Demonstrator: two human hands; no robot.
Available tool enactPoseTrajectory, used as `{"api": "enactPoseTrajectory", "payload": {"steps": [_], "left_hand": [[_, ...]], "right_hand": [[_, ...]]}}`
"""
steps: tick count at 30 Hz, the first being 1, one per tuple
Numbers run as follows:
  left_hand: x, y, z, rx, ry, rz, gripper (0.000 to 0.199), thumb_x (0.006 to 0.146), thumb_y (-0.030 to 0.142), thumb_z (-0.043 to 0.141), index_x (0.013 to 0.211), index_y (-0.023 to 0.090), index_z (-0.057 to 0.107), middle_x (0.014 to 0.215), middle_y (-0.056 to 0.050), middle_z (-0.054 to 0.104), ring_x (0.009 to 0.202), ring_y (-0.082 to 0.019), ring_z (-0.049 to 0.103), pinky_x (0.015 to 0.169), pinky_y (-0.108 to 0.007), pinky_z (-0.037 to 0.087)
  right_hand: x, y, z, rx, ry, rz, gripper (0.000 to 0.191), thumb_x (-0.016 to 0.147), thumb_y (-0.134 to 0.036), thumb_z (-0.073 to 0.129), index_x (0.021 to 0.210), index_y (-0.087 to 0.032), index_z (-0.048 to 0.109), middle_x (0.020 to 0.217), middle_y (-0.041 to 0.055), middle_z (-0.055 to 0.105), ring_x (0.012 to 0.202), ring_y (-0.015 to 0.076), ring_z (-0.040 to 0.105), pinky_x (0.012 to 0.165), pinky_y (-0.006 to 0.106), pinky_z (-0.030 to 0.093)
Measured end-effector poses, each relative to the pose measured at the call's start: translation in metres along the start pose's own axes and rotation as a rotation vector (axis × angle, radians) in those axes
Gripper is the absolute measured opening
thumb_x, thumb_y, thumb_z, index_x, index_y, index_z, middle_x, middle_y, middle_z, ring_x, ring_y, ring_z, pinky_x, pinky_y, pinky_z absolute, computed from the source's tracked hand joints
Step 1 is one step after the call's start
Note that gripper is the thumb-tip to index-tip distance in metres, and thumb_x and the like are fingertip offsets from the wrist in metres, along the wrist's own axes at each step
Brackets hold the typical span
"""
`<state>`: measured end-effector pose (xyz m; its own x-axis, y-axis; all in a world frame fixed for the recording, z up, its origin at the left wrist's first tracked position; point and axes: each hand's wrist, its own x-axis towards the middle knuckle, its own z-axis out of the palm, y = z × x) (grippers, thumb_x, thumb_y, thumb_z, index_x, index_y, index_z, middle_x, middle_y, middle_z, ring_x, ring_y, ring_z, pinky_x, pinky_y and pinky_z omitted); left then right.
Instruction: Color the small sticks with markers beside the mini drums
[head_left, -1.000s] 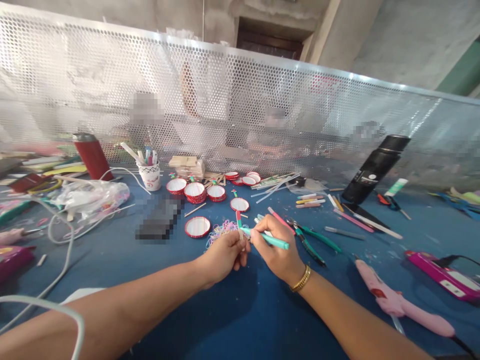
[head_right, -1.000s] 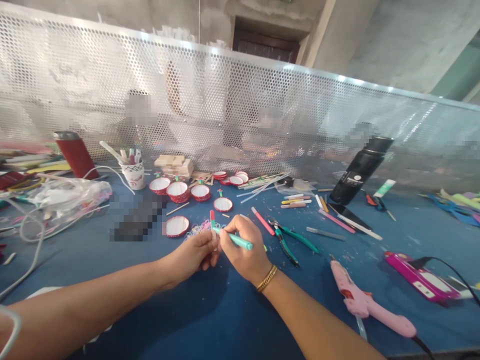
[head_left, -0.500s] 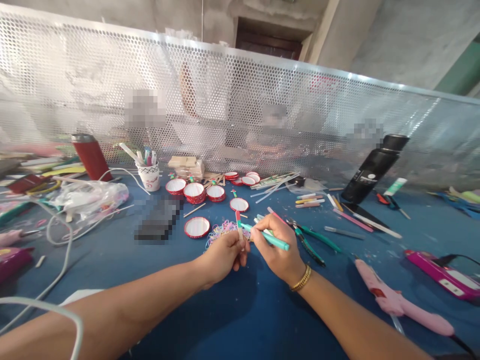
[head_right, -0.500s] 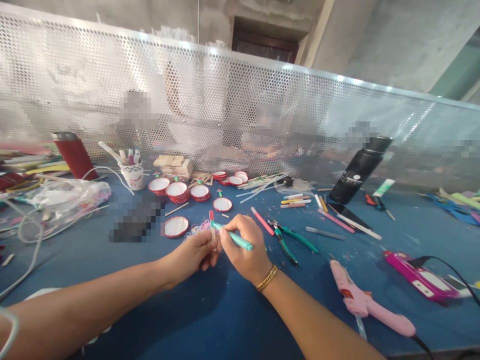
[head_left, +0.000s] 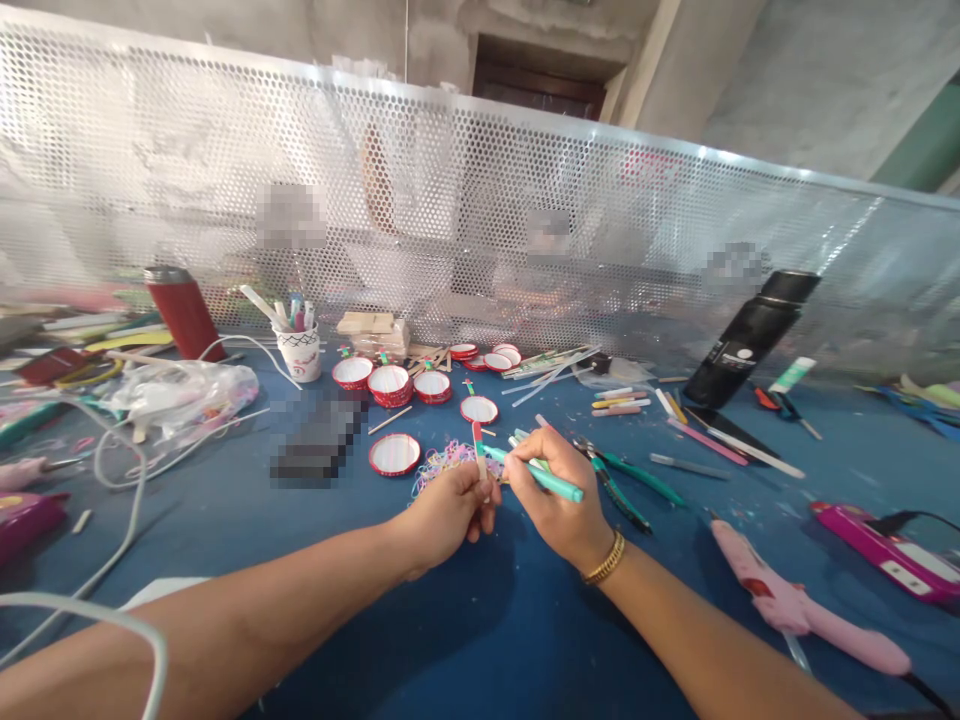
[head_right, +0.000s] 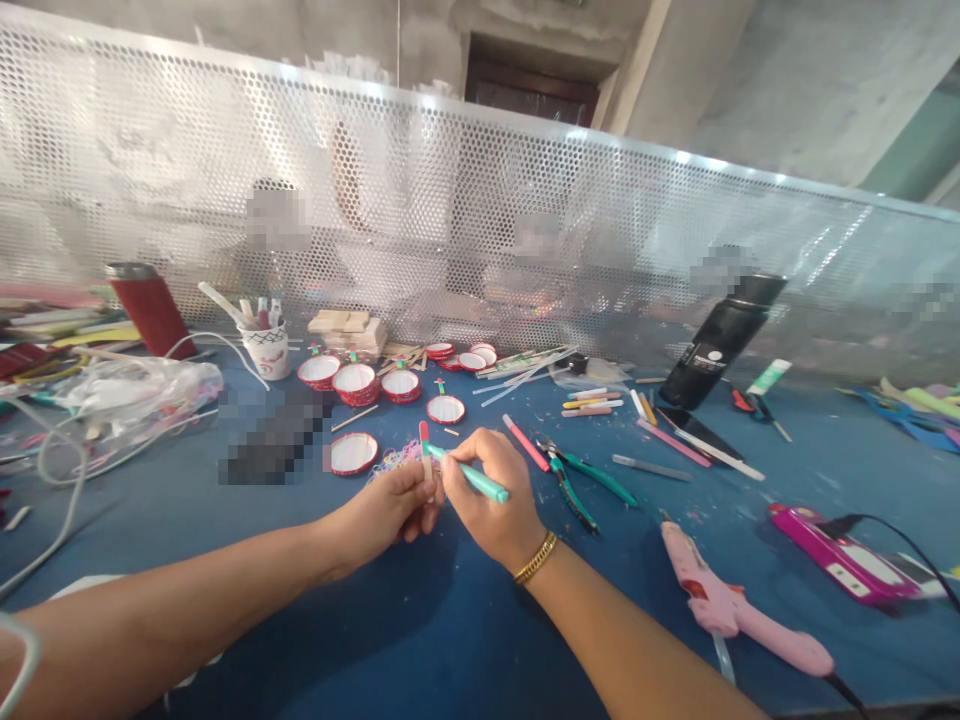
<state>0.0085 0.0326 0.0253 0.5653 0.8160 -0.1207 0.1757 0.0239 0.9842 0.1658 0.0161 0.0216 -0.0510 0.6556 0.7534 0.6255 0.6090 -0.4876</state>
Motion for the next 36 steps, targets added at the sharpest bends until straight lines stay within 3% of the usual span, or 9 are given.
{"api": "enactPoseTrajectory", "payload": {"steps": [4, 9, 14, 18, 30, 36], "left_hand": [[0.000, 0.001, 0.000, 0.001, 0.003, 0.002, 0.022, 0.091, 0.030, 0.037, 0.075, 0.018, 0.046, 0.058, 0.003, 0.051, 0.045, -0.007, 0.041, 0.049, -0.021, 0.029], [0.001, -0.001, 0.000, 0.005, -0.006, 0.010, 0.022, 0.091, 0.029, 0.035, 0.077, 0.017, 0.046, 0.057, 0.004, 0.051, 0.044, -0.006, 0.040, 0.048, -0.020, 0.028], [0.003, -0.004, 0.000, -0.002, 0.005, 0.023, 0.021, 0.090, 0.030, 0.038, 0.075, 0.018, 0.047, 0.057, 0.003, 0.052, 0.044, -0.006, 0.042, 0.047, -0.020, 0.029], [0.003, -0.007, 0.001, -0.047, 0.010, 0.022, 0.019, 0.089, 0.030, 0.040, 0.076, 0.018, 0.047, 0.054, 0.004, 0.050, 0.042, -0.006, 0.040, 0.045, -0.020, 0.027], [0.002, -0.014, 0.001, -0.069, -0.016, 0.038, 0.019, 0.090, 0.026, 0.035, 0.076, 0.019, 0.046, 0.052, 0.004, 0.049, 0.041, -0.007, 0.040, 0.046, -0.021, 0.030], [0.003, -0.016, 0.002, -0.081, 0.008, 0.019, 0.021, 0.090, 0.024, 0.034, 0.075, 0.018, 0.047, 0.051, 0.004, 0.048, 0.039, -0.007, 0.039, 0.045, -0.021, 0.028]], "right_hand": [[-0.001, 0.000, 0.001, 0.004, -0.042, 0.009, 0.009, 0.084, -0.022, 0.055, 0.076, -0.021, 0.052, 0.070, 0.0005, 0.056, 0.071, 0.0161, 0.055, 0.069, 0.030, 0.044], [0.000, 0.001, -0.002, -0.032, 0.016, 0.024, 0.010, 0.084, -0.023, 0.054, 0.074, -0.021, 0.052, 0.068, -0.0001, 0.054, 0.068, 0.0156, 0.054, 0.067, 0.030, 0.043], [0.000, -0.001, -0.001, 0.013, -0.047, 0.018, 0.009, 0.084, -0.022, 0.055, 0.075, -0.021, 0.053, 0.070, 0.0002, 0.056, 0.070, 0.0156, 0.055, 0.068, 0.030, 0.044], [-0.001, 0.000, -0.001, -0.024, -0.009, 0.036, 0.012, 0.083, -0.022, 0.055, 0.072, -0.021, 0.051, 0.067, -0.0006, 0.054, 0.066, 0.0149, 0.053, 0.065, 0.029, 0.043], [-0.006, 0.001, 0.001, 0.086, -0.060, -0.021, 0.009, 0.084, -0.021, 0.055, 0.075, -0.021, 0.052, 0.069, -0.0002, 0.055, 0.064, 0.0146, 0.054, 0.064, 0.030, 0.044], [-0.004, 0.002, 0.001, 0.018, -0.011, 0.002, 0.013, 0.085, -0.024, 0.056, 0.073, -0.021, 0.052, 0.066, -0.0005, 0.056, 0.060, 0.0138, 0.053, 0.061, 0.029, 0.044]]}}
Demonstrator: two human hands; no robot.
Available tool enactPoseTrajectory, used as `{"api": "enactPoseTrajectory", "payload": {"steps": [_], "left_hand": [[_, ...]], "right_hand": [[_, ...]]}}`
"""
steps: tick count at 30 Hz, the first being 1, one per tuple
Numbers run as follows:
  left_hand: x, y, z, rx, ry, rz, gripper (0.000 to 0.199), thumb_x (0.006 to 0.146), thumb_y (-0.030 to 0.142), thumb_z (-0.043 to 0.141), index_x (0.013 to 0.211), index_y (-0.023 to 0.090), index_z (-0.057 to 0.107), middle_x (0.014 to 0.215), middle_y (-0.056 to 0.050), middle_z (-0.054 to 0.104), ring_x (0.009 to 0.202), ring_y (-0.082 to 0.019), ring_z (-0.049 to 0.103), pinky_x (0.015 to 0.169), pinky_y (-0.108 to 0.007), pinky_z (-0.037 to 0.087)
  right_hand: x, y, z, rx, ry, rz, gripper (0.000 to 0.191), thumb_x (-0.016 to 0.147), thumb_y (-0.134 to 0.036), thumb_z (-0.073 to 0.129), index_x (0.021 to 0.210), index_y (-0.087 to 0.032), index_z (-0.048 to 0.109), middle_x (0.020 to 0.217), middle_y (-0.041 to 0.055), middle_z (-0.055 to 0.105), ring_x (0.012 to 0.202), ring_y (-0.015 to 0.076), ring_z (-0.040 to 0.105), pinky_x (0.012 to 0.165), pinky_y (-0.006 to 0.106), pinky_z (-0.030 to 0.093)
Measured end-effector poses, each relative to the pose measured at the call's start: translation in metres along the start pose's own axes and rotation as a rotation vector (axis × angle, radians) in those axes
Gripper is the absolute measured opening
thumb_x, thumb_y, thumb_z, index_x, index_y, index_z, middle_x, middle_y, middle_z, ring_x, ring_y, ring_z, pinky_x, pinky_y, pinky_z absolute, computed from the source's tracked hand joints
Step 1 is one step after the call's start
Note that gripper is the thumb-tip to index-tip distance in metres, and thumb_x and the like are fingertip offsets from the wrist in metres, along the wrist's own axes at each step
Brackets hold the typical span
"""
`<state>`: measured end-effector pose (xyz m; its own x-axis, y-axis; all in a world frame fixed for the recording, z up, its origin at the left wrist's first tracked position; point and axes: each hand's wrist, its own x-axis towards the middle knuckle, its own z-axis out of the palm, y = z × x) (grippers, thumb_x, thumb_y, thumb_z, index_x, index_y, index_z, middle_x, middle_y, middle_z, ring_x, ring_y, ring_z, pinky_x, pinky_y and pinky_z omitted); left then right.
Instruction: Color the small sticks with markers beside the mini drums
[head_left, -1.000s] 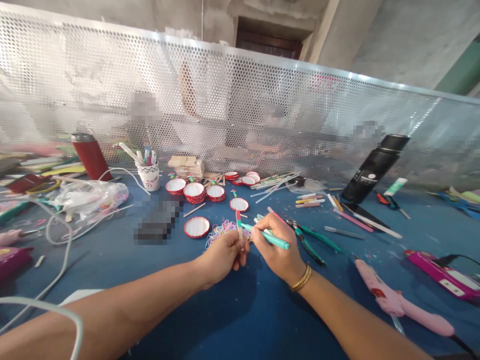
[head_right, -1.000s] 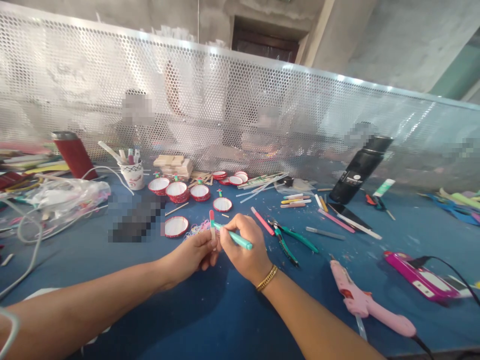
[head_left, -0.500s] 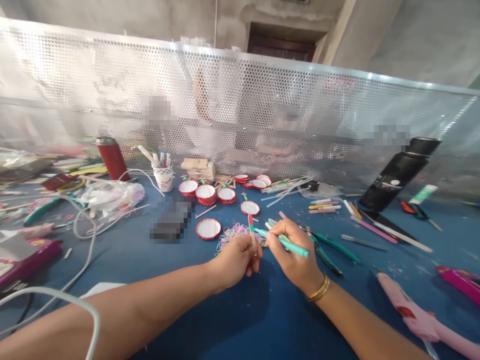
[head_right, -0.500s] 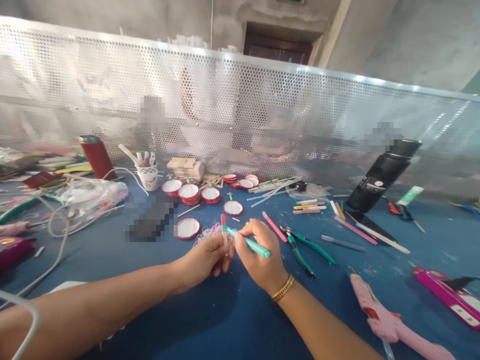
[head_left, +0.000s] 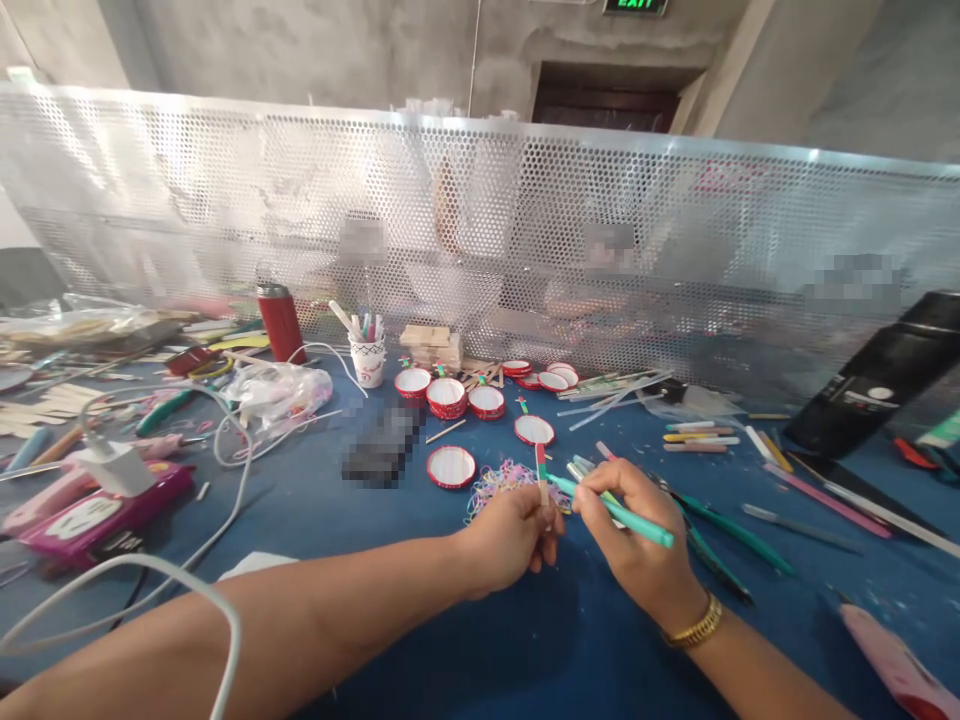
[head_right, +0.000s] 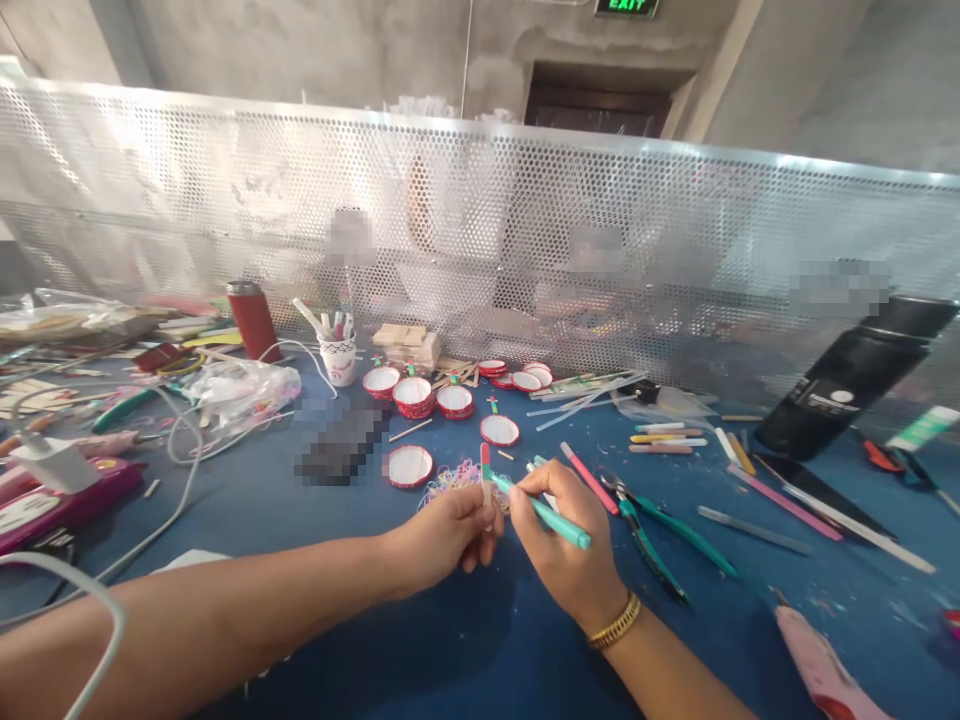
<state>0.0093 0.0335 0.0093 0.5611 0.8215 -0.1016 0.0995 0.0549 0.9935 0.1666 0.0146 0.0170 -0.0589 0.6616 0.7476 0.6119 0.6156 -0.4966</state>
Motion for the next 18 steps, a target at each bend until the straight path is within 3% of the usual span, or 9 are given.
{"api": "enactPoseTrajectory", "payload": {"steps": [4, 7, 10, 14, 18], "left_hand": [[0.0006, -0.0029, 0.0003, 0.007, -0.006, -0.001, 0.020, 0.090, 0.026, 0.034, 0.077, 0.018, 0.047, 0.051, 0.005, 0.049, 0.038, -0.006, 0.039, 0.044, -0.020, 0.028], [0.0013, -0.0047, 0.0001, 0.010, -0.004, -0.017, 0.020, 0.090, 0.028, 0.034, 0.078, 0.019, 0.048, 0.051, 0.005, 0.049, 0.039, -0.007, 0.039, 0.044, -0.020, 0.029], [0.0017, -0.0044, -0.0002, 0.010, -0.005, -0.017, 0.020, 0.090, 0.027, 0.035, 0.078, 0.019, 0.048, 0.052, 0.004, 0.049, 0.041, -0.007, 0.040, 0.045, -0.020, 0.030], [0.0016, -0.0032, -0.0007, 0.014, -0.007, -0.030, 0.020, 0.090, 0.027, 0.035, 0.077, 0.018, 0.048, 0.051, 0.004, 0.049, 0.040, -0.007, 0.040, 0.045, -0.021, 0.029], [0.0015, -0.0029, -0.0013, 0.014, -0.010, -0.028, 0.020, 0.089, 0.027, 0.036, 0.078, 0.018, 0.049, 0.051, 0.004, 0.050, 0.040, -0.007, 0.040, 0.045, -0.021, 0.029]], "right_hand": [[0.0010, -0.0005, -0.0013, -0.014, 0.000, -0.022, 0.006, 0.087, -0.025, 0.055, 0.084, -0.022, 0.059, 0.071, 0.0000, 0.062, 0.064, 0.0148, 0.058, 0.065, 0.029, 0.047], [0.0003, -0.0013, -0.0015, -0.040, -0.037, -0.073, 0.008, 0.087, -0.024, 0.056, 0.091, -0.024, 0.063, 0.082, 0.0012, 0.067, 0.075, 0.0164, 0.062, 0.073, 0.030, 0.049], [-0.0022, -0.0018, -0.0003, -0.028, -0.021, -0.036, 0.014, 0.085, -0.024, 0.059, 0.099, -0.024, 0.062, 0.088, 0.0018, 0.068, 0.079, 0.0168, 0.064, 0.079, 0.032, 0.049], [-0.0053, -0.0016, 0.0008, 0.075, 0.004, 0.063, 0.019, 0.086, -0.026, 0.057, 0.105, -0.022, 0.057, 0.084, 0.0022, 0.068, 0.073, 0.0160, 0.065, 0.075, 0.031, 0.051], [-0.0042, -0.0018, -0.0029, 0.086, 0.037, 0.086, 0.009, 0.089, -0.028, 0.053, 0.094, -0.021, 0.058, 0.073, 0.0000, 0.066, 0.065, 0.0143, 0.063, 0.071, 0.029, 0.050]]}}
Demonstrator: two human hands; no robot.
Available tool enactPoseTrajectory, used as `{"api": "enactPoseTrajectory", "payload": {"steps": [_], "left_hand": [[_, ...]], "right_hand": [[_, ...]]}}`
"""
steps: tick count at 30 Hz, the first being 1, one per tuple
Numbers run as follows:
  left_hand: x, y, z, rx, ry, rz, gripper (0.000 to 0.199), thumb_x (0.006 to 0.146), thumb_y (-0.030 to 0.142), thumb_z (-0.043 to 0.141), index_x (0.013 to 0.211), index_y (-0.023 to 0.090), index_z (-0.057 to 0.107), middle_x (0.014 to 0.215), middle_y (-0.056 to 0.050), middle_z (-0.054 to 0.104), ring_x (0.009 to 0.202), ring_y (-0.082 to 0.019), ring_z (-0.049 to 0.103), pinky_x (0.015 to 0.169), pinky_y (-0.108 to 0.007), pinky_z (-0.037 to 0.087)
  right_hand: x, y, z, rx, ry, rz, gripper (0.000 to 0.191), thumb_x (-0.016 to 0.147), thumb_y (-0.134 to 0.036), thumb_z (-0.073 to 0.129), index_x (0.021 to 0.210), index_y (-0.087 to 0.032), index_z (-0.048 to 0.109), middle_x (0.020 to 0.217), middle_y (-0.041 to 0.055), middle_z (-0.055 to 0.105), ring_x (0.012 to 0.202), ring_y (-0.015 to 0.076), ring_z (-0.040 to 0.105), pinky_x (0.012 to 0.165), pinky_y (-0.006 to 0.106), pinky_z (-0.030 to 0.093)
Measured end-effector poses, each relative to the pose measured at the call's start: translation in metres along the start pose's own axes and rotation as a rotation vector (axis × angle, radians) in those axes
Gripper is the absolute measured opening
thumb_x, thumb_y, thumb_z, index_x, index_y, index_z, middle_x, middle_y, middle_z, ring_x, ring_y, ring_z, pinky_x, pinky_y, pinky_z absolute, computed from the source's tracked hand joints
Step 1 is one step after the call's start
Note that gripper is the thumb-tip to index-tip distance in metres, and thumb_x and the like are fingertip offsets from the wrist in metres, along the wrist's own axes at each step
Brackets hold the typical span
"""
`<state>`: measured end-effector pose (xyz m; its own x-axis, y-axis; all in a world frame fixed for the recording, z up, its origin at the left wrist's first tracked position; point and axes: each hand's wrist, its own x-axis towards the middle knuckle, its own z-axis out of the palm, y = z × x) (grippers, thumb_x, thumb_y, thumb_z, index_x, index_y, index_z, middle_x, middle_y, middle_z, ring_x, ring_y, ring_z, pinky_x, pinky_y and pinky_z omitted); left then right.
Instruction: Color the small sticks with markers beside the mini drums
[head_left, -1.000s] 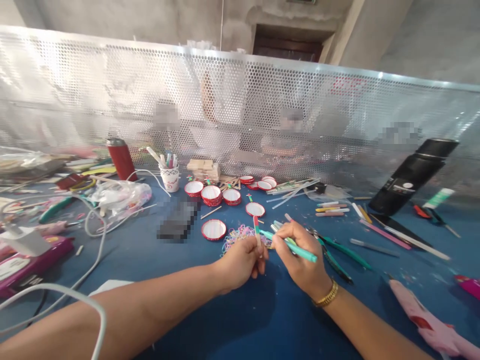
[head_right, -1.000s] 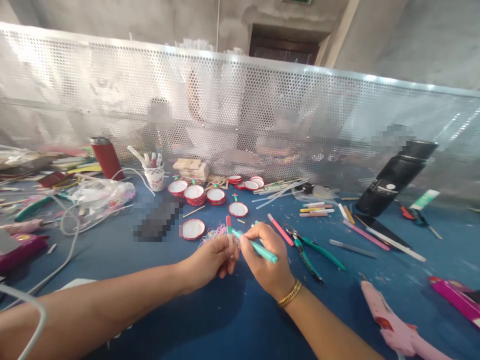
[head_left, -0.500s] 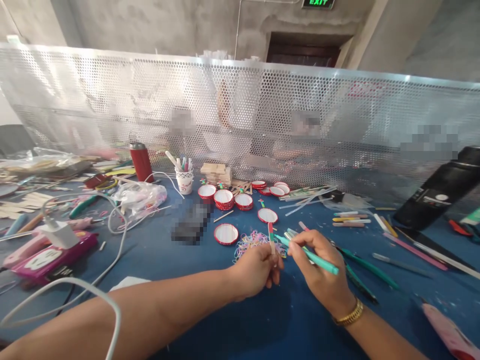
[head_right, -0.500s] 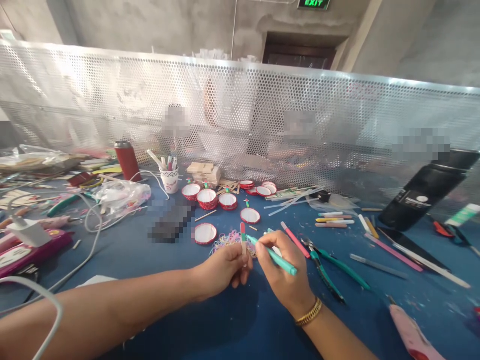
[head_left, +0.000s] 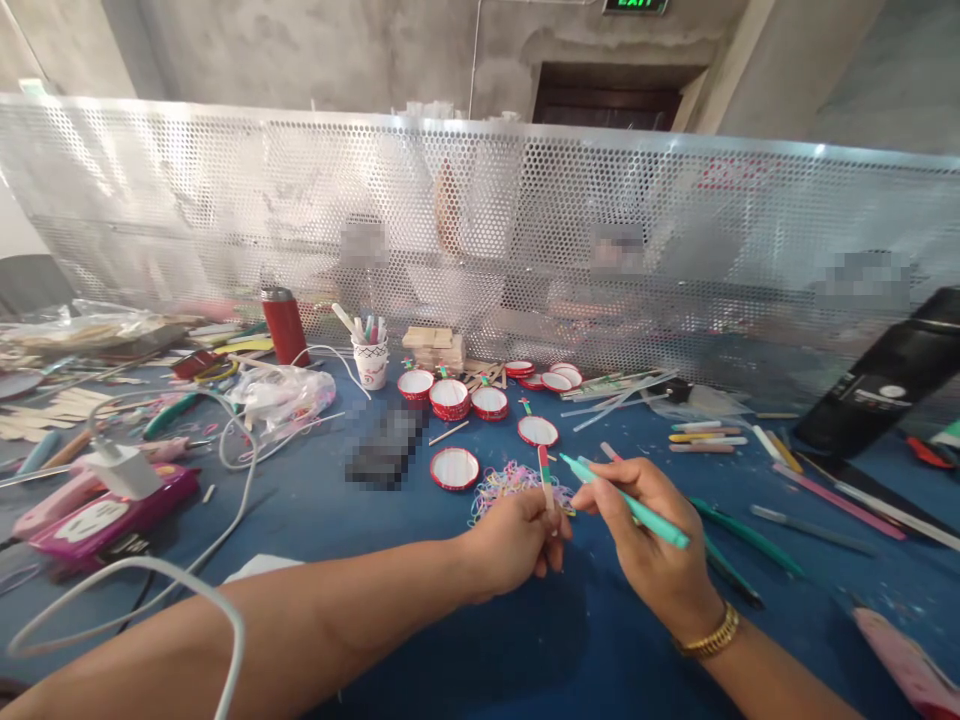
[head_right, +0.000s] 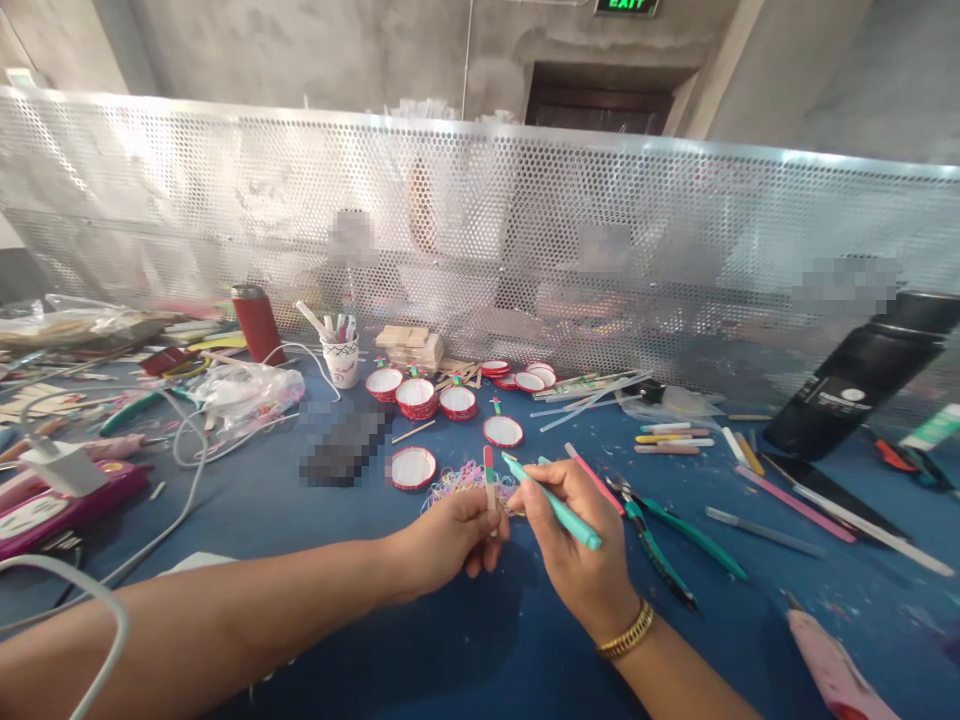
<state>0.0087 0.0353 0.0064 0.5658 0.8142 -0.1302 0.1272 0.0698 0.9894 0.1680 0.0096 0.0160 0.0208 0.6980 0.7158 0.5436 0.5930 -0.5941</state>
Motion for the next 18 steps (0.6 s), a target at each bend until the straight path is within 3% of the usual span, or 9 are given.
{"api": "enactPoseTrajectory", "payload": {"steps": [4, 9, 12, 18], "left_hand": [[0.0001, 0.0005, 0.0000, 0.006, -0.003, 0.004, 0.020, 0.090, 0.026, 0.035, 0.078, 0.018, 0.049, 0.051, 0.004, 0.049, 0.039, -0.007, 0.039, 0.045, -0.021, 0.029], [0.0004, -0.0008, -0.0002, 0.005, -0.009, 0.015, 0.021, 0.090, 0.028, 0.035, 0.078, 0.018, 0.049, 0.051, 0.004, 0.050, 0.039, -0.006, 0.040, 0.045, -0.020, 0.029], [0.0010, -0.0023, -0.0008, -0.010, -0.009, 0.016, 0.021, 0.090, 0.030, 0.037, 0.078, 0.018, 0.049, 0.050, 0.005, 0.049, 0.039, -0.006, 0.039, 0.045, -0.020, 0.029], [-0.0009, 0.0027, 0.0007, -0.015, -0.010, 0.010, 0.020, 0.089, 0.028, 0.037, 0.076, 0.018, 0.049, 0.050, 0.004, 0.049, 0.039, -0.007, 0.039, 0.045, -0.021, 0.029]], "right_hand": [[0.0042, -0.0025, -0.0034, -0.084, -0.031, -0.060, 0.016, 0.092, -0.028, 0.050, 0.083, -0.022, 0.062, 0.069, -0.0009, 0.062, 0.062, 0.0128, 0.057, 0.070, 0.029, 0.048], [0.0070, -0.0020, -0.0001, -0.028, -0.079, -0.137, 0.013, 0.091, -0.026, 0.051, 0.089, -0.023, 0.064, 0.081, 0.0012, 0.065, 0.075, 0.0153, 0.061, 0.074, 0.029, 0.048], [0.0058, -0.0004, 0.0016, -0.033, -0.091, -0.099, 0.011, 0.088, -0.027, 0.056, 0.094, -0.023, 0.063, 0.087, 0.0024, 0.066, 0.080, 0.0171, 0.062, 0.074, 0.029, 0.049], [0.0047, -0.0024, 0.0003, 0.022, -0.075, 0.027, 0.010, 0.088, -0.028, 0.052, 0.085, -0.020, 0.057, 0.070, -0.0001, 0.060, 0.063, 0.0139, 0.058, 0.060, 0.026, 0.047]]}}
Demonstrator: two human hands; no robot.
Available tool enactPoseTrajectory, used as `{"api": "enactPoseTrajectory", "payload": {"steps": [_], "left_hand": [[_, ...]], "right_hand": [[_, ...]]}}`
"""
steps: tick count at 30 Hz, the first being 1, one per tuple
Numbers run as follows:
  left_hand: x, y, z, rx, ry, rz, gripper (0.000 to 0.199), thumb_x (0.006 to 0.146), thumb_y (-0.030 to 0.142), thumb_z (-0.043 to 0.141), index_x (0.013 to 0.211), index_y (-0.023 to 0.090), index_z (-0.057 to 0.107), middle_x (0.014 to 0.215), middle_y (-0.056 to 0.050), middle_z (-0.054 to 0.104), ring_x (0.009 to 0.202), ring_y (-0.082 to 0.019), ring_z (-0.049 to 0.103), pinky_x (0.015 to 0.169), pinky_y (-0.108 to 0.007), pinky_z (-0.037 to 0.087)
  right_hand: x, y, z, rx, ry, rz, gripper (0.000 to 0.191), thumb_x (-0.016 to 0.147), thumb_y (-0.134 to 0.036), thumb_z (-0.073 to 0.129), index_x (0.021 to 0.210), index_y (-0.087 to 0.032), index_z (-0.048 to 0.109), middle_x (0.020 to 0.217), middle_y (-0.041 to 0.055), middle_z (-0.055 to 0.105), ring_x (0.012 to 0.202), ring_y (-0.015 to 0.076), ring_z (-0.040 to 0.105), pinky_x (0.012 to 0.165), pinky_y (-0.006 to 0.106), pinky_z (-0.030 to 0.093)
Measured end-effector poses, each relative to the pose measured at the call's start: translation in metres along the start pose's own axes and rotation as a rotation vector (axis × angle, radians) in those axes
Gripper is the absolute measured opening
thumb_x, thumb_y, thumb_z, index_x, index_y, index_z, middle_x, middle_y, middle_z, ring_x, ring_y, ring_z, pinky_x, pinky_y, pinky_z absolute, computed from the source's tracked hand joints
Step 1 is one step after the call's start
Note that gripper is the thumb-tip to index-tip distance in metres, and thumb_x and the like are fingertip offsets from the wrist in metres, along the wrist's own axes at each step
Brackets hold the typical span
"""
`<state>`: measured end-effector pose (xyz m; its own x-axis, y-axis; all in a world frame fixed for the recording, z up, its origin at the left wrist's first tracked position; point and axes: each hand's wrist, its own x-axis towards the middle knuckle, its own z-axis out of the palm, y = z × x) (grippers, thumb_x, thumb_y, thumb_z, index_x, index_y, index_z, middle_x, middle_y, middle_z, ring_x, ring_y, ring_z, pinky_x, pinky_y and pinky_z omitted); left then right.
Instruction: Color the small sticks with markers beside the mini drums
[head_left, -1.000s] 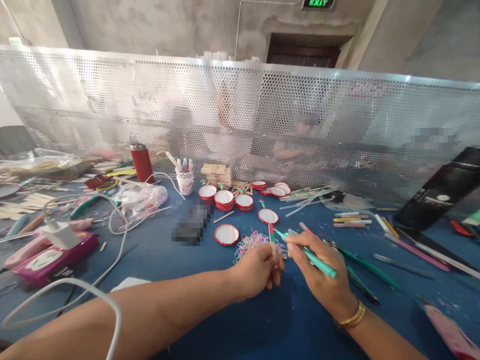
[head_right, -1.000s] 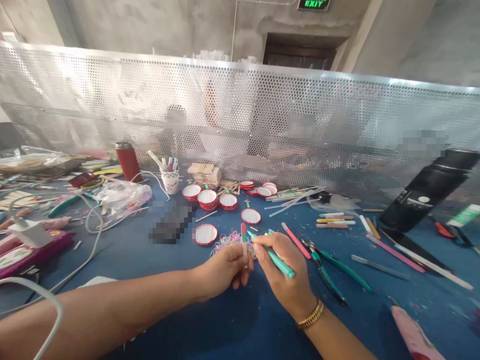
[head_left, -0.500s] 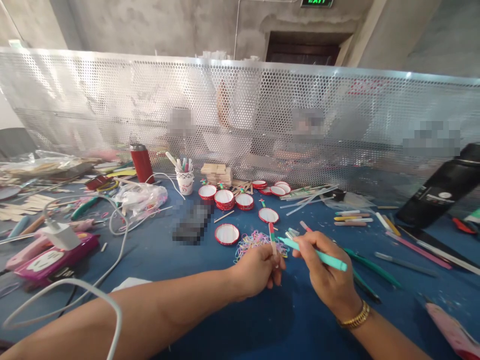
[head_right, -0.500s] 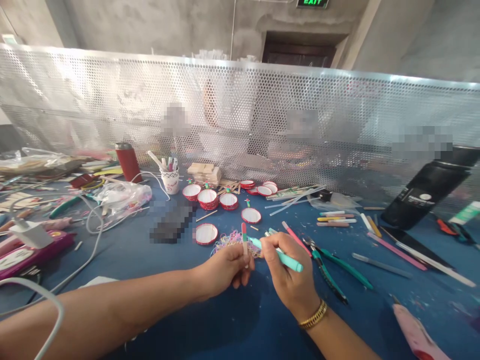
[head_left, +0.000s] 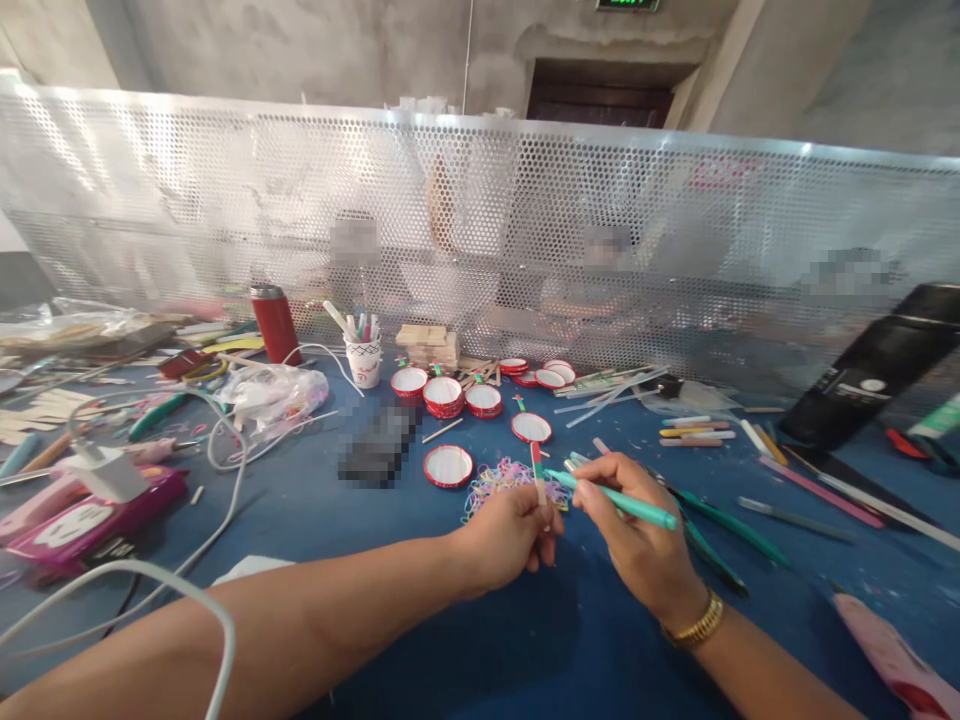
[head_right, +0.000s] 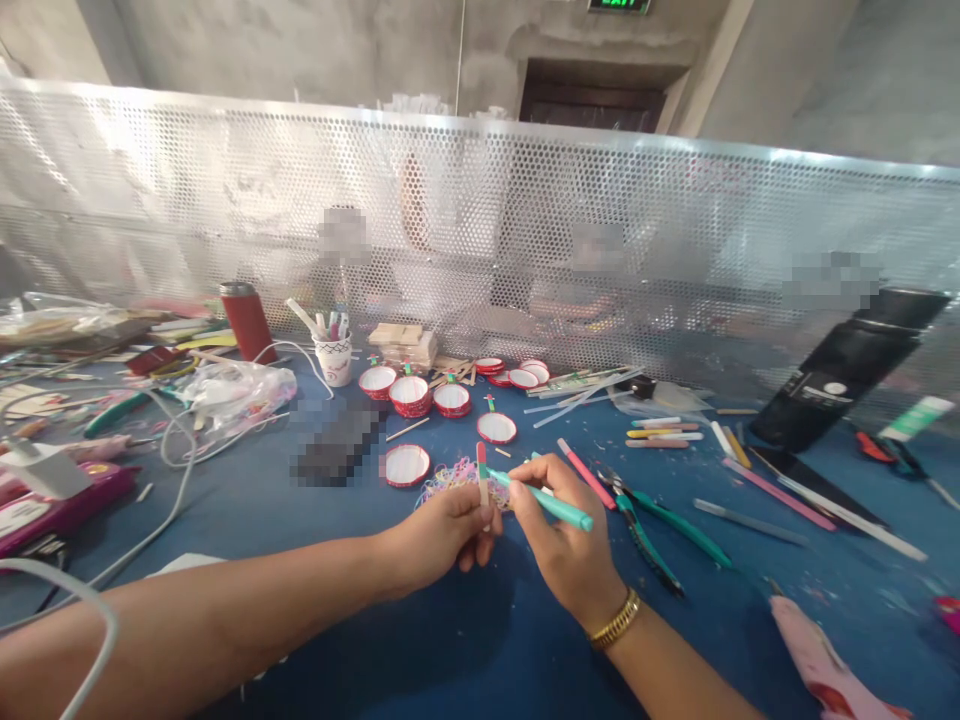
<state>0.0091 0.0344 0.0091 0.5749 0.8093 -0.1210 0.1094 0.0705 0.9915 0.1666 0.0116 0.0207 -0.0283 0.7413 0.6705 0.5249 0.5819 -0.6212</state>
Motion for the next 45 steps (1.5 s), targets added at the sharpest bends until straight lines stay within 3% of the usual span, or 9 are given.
{"api": "enactPoseTrajectory", "payload": {"steps": [7, 14, 20, 26, 30, 45], "left_hand": [[-0.0018, 0.0096, -0.0005, 0.013, 0.007, -0.009, 0.021, 0.090, 0.027, 0.036, 0.077, 0.018, 0.048, 0.051, 0.004, 0.049, 0.041, -0.007, 0.039, 0.045, -0.021, 0.029], [-0.0003, 0.0026, -0.0013, 0.029, -0.012, 0.026, 0.022, 0.090, 0.031, 0.037, 0.077, 0.018, 0.049, 0.053, 0.004, 0.050, 0.043, -0.007, 0.041, 0.046, -0.020, 0.029], [-0.0005, 0.0049, -0.0012, 0.022, 0.015, 0.017, 0.021, 0.089, 0.032, 0.039, 0.077, 0.017, 0.049, 0.053, 0.004, 0.050, 0.041, -0.006, 0.040, 0.046, -0.020, 0.028], [0.0001, 0.0030, -0.0018, 0.033, -0.002, 0.044, 0.022, 0.090, 0.033, 0.038, 0.079, 0.018, 0.049, 0.055, 0.004, 0.051, 0.043, -0.006, 0.041, 0.046, -0.020, 0.029], [0.0003, 0.0043, -0.0016, 0.013, 0.009, 0.030, 0.022, 0.089, 0.034, 0.040, 0.077, 0.018, 0.048, 0.054, 0.004, 0.050, 0.042, -0.006, 0.040, 0.045, -0.020, 0.028], [-0.0016, 0.0092, -0.0005, 0.033, 0.017, 0.011, 0.020, 0.090, 0.028, 0.036, 0.077, 0.017, 0.047, 0.055, 0.004, 0.050, 0.044, -0.007, 0.041, 0.047, -0.020, 0.029]], "right_hand": [[0.0024, -0.0013, 0.0010, -0.016, 0.041, 0.029, 0.017, 0.086, -0.027, 0.053, 0.071, -0.020, 0.049, 0.063, -0.0018, 0.055, 0.058, 0.0121, 0.053, 0.060, 0.027, 0.044], [0.0021, -0.0005, 0.0015, -0.039, -0.007, 0.009, 0.014, 0.086, -0.027, 0.053, 0.074, -0.020, 0.052, 0.068, -0.0011, 0.058, 0.063, 0.0129, 0.056, 0.064, 0.027, 0.045], [0.0036, 0.0010, 0.0000, -0.050, 0.081, 0.030, 0.015, 0.086, -0.027, 0.054, 0.073, -0.020, 0.050, 0.067, -0.0010, 0.057, 0.060, 0.0131, 0.054, 0.061, 0.028, 0.045], [0.0018, -0.0007, 0.0019, -0.046, -0.006, -0.029, 0.013, 0.086, -0.026, 0.053, 0.075, -0.020, 0.052, 0.069, 0.0002, 0.059, 0.066, 0.0147, 0.056, 0.068, 0.031, 0.046], [0.0027, 0.0005, 0.0014, -0.093, 0.031, -0.008, 0.013, 0.085, -0.026, 0.054, 0.074, -0.020, 0.052, 0.069, -0.0002, 0.057, 0.064, 0.0143, 0.054, 0.065, 0.030, 0.045], [0.0022, 0.0014, 0.0008, -0.144, 0.028, -0.057, 0.013, 0.085, -0.025, 0.053, 0.072, -0.021, 0.051, 0.069, -0.0001, 0.055, 0.068, 0.0155, 0.054, 0.068, 0.031, 0.044]]}}
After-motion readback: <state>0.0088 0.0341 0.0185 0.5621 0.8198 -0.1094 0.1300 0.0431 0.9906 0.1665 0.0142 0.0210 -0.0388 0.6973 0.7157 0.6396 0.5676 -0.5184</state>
